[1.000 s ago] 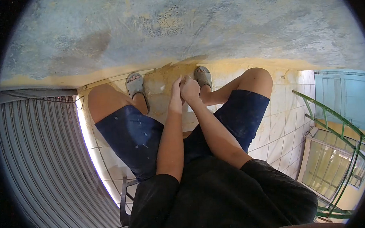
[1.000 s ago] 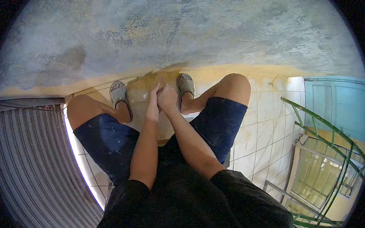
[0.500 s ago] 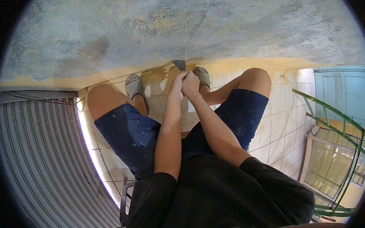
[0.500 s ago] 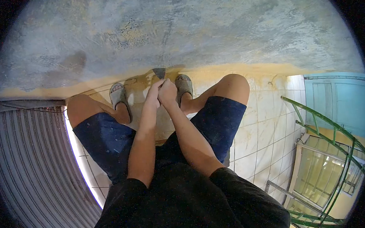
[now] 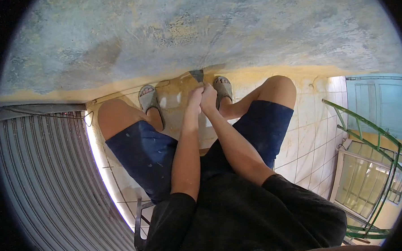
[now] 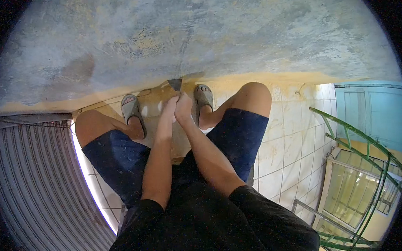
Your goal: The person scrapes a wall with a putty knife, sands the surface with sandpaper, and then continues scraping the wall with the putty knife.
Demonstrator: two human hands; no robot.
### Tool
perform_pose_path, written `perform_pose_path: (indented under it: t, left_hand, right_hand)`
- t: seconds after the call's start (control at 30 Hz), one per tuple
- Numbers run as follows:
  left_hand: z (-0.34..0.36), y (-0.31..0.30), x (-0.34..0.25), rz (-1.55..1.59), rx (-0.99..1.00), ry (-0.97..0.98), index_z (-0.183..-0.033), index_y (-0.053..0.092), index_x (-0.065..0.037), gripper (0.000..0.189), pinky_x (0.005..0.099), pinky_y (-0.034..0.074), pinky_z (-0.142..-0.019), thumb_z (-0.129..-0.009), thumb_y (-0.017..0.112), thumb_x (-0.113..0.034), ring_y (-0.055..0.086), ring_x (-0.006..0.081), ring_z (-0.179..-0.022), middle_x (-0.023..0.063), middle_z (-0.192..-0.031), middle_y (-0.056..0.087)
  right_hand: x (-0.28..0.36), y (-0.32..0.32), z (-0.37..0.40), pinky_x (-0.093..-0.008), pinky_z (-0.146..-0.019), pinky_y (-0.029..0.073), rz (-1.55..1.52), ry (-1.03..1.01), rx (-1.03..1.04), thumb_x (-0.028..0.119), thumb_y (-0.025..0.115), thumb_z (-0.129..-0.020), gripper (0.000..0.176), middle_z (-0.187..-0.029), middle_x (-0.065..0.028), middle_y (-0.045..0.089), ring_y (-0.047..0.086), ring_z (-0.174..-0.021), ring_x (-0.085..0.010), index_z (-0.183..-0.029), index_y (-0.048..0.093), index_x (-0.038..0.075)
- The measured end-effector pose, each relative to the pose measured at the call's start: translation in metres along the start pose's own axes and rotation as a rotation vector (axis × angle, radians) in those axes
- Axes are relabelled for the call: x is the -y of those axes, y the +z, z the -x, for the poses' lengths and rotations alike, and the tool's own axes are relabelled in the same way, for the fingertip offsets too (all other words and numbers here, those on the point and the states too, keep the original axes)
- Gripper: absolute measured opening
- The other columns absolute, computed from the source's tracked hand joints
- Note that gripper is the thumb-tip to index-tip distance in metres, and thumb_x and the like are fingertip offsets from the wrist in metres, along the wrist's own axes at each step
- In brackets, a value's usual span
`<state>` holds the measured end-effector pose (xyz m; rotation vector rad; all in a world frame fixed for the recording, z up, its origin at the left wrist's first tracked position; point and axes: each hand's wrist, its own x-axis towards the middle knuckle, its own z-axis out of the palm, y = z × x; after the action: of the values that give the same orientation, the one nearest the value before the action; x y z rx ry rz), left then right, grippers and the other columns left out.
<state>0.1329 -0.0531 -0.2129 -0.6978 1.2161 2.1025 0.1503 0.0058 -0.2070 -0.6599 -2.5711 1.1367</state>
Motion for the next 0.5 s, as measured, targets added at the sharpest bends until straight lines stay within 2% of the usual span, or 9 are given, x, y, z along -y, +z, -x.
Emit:
perform_pose_path:
  t: [0.07,0.2,0.27,0.33,0.4,0.43,0.5]
  left_hand:
    - [-0.005,0.001,0.004,0.011,0.019,0.006,-0.09,0.066,-0.003,0.015,0.0331,0.05,-0.068,-0.085,0.058,-0.015,0.064,0.019,-0.079,0.0087,-0.089,0.067]
    - [-0.031,-0.008,0.014,-0.034,0.035,-0.003,-0.09,0.065,-0.003,0.016,0.0335,0.049,-0.068,-0.086,0.059,-0.017,0.063,0.02,-0.078,0.0091,-0.089,0.067]
    - [-0.006,0.0,0.003,-0.073,0.02,-0.021,-0.09,0.064,-0.002,0.016,0.0338,0.049,-0.07,-0.086,0.058,-0.017,0.063,0.0198,-0.08,0.009,-0.09,0.066]
    - [0.002,0.003,-0.004,-0.119,0.01,-0.009,-0.091,0.063,-0.002,0.017,0.0342,0.049,-0.072,-0.086,0.058,-0.017,0.063,0.0197,-0.082,0.0089,-0.09,0.066]
    - [0.009,0.003,0.004,-0.149,-0.069,0.106,-0.098,0.065,-0.001,0.02,0.0336,0.049,-0.077,-0.086,0.059,-0.016,0.063,0.0201,-0.087,0.0089,-0.096,0.067]
    - [0.01,0.005,0.002,-0.149,-0.073,0.103,-0.098,0.065,-0.001,0.02,0.0336,0.049,-0.077,-0.086,0.059,-0.016,0.063,0.0201,-0.087,0.0089,-0.096,0.067]
    - [0.006,0.013,-0.012,-0.188,-0.065,0.056,-0.108,0.065,0.0,0.027,0.0321,0.048,-0.081,-0.086,0.059,-0.013,0.063,0.0201,-0.093,0.0087,-0.103,0.067]
  right_hand:
    - [0.014,-0.011,0.008,-0.0482,-0.068,0.047,-0.051,-0.01,-0.044,0.014,0.055,-0.081,0.022,-0.078,-0.028,0.063,0.063,-0.078,-0.044,-0.089,0.062,-0.005]
    - [-0.008,0.007,-0.006,-0.0473,-0.069,0.048,0.025,0.009,0.009,0.015,0.056,-0.082,0.026,-0.083,-0.0285,0.063,0.063,-0.08,-0.0434,-0.096,0.063,-0.006]
    - [-0.025,0.014,-0.002,-0.0466,-0.069,0.048,0.008,0.003,-0.018,0.016,0.058,-0.081,0.026,-0.083,-0.0277,0.064,0.064,-0.08,-0.0429,-0.094,0.063,-0.006]
    - [-0.001,-0.003,0.013,-0.0448,-0.073,0.049,-0.062,0.025,-0.053,0.02,0.06,-0.082,0.032,-0.085,-0.0278,0.065,0.064,-0.084,-0.0414,-0.099,0.063,-0.007]
    - [0.015,-0.009,0.013,-0.043,-0.076,0.05,-0.132,0.048,-0.078,0.024,0.061,-0.083,0.038,-0.088,-0.0278,0.065,0.065,-0.088,-0.0399,-0.104,0.063,-0.008]
    - [0.017,-0.009,0.011,-0.0433,-0.073,0.049,-0.145,0.094,-0.058,0.022,0.06,-0.084,0.034,-0.086,-0.0279,0.065,0.064,-0.084,-0.0406,-0.101,0.063,-0.007]
    - [0.012,-0.002,0.0,-0.0435,-0.069,0.048,-0.16,0.139,-0.048,0.02,0.058,-0.086,0.029,-0.083,-0.0279,0.064,0.064,-0.081,-0.0413,-0.098,0.063,-0.006]
